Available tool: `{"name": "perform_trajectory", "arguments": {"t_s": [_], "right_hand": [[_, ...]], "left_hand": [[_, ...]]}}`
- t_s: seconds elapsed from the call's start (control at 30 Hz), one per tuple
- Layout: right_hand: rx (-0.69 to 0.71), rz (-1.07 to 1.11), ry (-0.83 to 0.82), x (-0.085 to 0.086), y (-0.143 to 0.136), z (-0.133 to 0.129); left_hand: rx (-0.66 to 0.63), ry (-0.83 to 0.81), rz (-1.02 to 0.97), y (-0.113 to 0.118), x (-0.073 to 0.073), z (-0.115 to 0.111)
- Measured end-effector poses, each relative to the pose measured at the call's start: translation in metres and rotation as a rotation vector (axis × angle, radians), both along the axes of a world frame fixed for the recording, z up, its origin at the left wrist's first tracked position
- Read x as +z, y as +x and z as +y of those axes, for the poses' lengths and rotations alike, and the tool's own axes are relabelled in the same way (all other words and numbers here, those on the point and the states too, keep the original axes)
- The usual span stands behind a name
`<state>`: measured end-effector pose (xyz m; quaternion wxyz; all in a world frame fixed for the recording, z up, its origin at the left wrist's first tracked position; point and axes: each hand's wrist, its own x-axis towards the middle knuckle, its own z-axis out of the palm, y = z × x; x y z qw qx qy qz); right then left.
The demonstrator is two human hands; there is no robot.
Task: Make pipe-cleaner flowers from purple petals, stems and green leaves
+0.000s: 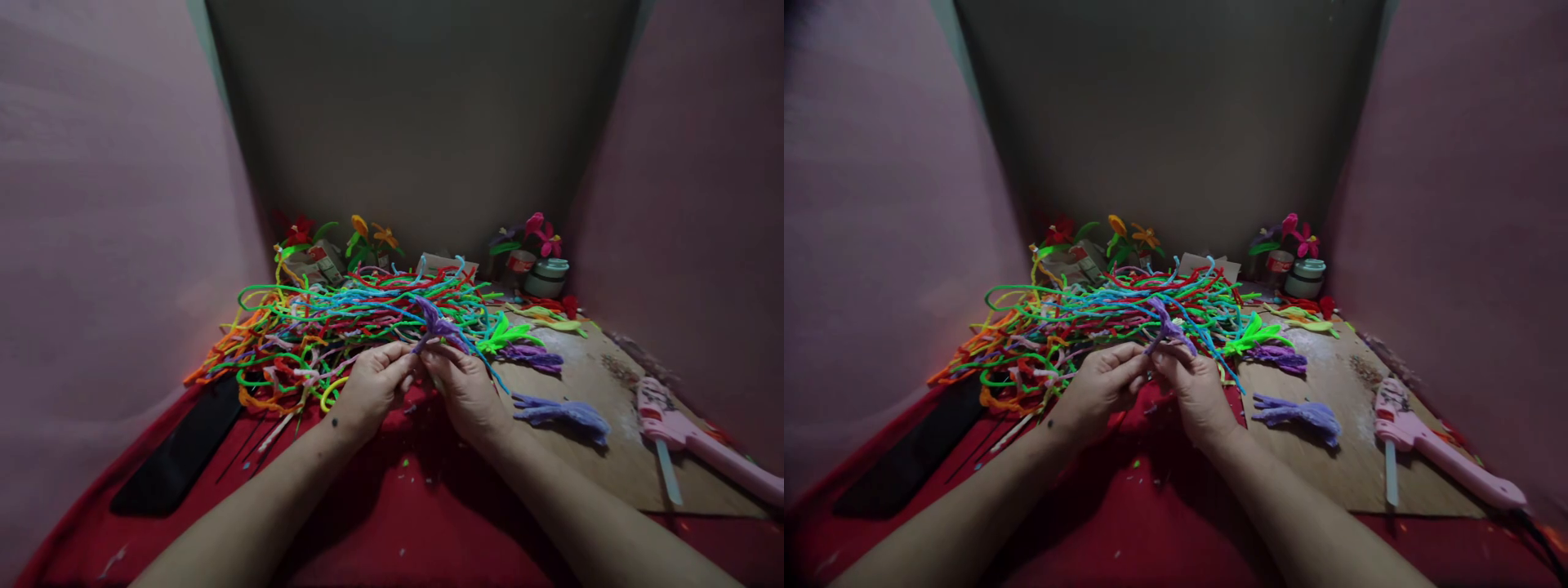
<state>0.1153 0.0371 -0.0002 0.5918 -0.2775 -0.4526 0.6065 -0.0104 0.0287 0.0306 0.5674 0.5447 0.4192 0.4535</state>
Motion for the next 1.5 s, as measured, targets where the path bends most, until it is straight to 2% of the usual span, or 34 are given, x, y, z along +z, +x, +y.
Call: {"name": "perform_trajectory", "arguments": {"t_s": [0.17,0.33,0.43,0.53,0.83,0.93,1.1,1.4,1.5], "right_hand": [[0.083,0.136,-0.082,-0.001,0.000,0.003],[0.171,0.173,-0.167,-0.002,0.002,0.003],[0.141,0.173,-0.175,0.000,0.002,0.003],[0.097,0.166,-0.139,0.002,0.001,0.002],[0.081,0.140,-0.119,-0.004,0.000,0.003],[0.099,0.138,-0.133,-0.006,0.001,0.002],[0.062,0.131,-0.131,-0.003,0.000,0.001],[-0.041,0.043,-0.048,-0.010,-0.001,0.002],[-0.028,0.070,-0.058,-0.008,-0.002,0.000]], "left_hand": [[-0.138,-0.211,-0.203,-0.001,-0.001,0.000],[-0.263,-0.259,-0.298,-0.005,-0.004,0.002],[-0.304,-0.265,-0.315,-0.006,-0.005,0.003],[-0.317,-0.248,-0.309,-0.007,-0.004,0.002],[-0.260,-0.223,-0.246,-0.006,-0.005,0.002],[-0.223,-0.159,-0.172,-0.005,-0.004,0.001],[-0.087,-0.006,0.093,0.000,-0.001,-0.003],[0.142,0.461,0.473,0.000,-0.015,-0.004],[0.157,0.507,0.515,0.000,-0.012,-0.004]]}}
